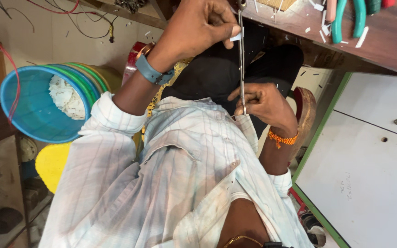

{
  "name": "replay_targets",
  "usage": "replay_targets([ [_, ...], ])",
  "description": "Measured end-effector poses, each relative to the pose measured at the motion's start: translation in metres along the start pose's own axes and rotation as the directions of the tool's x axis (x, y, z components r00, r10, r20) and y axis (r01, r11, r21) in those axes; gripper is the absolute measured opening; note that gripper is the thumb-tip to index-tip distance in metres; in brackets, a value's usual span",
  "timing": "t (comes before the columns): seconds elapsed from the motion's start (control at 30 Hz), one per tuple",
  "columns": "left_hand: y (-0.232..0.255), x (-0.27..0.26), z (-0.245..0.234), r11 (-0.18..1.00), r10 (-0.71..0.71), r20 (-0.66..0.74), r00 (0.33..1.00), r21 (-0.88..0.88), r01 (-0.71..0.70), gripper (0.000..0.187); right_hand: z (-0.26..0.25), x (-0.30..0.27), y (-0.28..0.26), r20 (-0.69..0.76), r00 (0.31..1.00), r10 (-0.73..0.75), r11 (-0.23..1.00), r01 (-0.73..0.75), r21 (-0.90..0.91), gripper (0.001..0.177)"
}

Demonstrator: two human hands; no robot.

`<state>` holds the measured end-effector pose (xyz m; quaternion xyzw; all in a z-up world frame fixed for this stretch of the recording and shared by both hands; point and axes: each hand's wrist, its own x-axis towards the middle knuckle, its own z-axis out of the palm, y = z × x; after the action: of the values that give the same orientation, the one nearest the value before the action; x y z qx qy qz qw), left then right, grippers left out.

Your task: The person is repairing an electrical component, likely a motor stator, by inserting small white insulating pieces into the copper windings. They use a green screwdriver to press the pieces into place and scissors to trim excess material. The work is performed at a cluttered workbench with various tools and parts visible.

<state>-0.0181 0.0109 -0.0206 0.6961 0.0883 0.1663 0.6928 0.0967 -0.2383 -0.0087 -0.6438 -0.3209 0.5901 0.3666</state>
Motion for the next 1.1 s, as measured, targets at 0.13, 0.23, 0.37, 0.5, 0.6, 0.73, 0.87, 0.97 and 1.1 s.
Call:
replay_targets([
  [0.13,0.007,0.000,0.007,0.999,-0.036,-0.066,0.997,-0.030,0.034,0.009,-0.002,-0.015,0.002,-0.177,0.984,0.020,0.995,-0.037,-0.093,0.030],
  [0.23,0.015,-0.008,0.011,0.973,-0.124,-0.062,0.990,-0.201,0.109,0.011,-0.023,-0.050,0.011,-0.527,0.849,-0.047,0.988,-0.038,-0.150,0.035],
  [0.37,0.012,-0.023,0.012,0.902,-0.199,0.029,0.980,-0.387,0.195,0.011,-0.113,-0.106,0.052,-0.686,0.709,-0.165,0.943,-0.091,-0.321,0.032],
  [0.5,0.004,-0.033,0.015,0.945,-0.086,-0.190,0.978,-0.326,0.020,0.014,-0.211,-0.118,0.087,-0.652,0.699,-0.293,0.849,-0.124,-0.514,0.014],
  [0.6,0.002,-0.041,0.016,0.935,-0.126,-0.239,0.963,-0.354,0.035,0.014,-0.241,-0.101,0.078,-0.663,0.719,-0.207,0.928,-0.070,-0.366,0.011],
  [0.73,0.004,-0.052,0.024,0.954,-0.145,-0.258,0.955,-0.292,0.066,0.013,-0.190,-0.083,0.045,-0.663,0.693,-0.284,0.922,0.008,-0.387,0.013],
  [0.87,0.009,-0.051,0.033,0.962,-0.095,-0.244,0.965,-0.270,0.026,0.010,-0.119,-0.060,-0.022,-0.494,0.753,-0.434,0.899,0.320,-0.301,0.017],
  [0.97,0.011,-0.048,0.049,0.958,-0.201,-0.169,0.965,-0.237,0.158,0.011,-0.059,-0.023,-0.053,-0.307,0.794,-0.525,0.850,0.469,-0.239,0.022],
  [1.1,0.022,-0.041,0.052,0.976,-0.147,-0.154,0.977,-0.185,0.117,0.011,-0.001,0.025,-0.064,-0.399,0.709,-0.581,0.814,0.496,-0.303,0.022],
])
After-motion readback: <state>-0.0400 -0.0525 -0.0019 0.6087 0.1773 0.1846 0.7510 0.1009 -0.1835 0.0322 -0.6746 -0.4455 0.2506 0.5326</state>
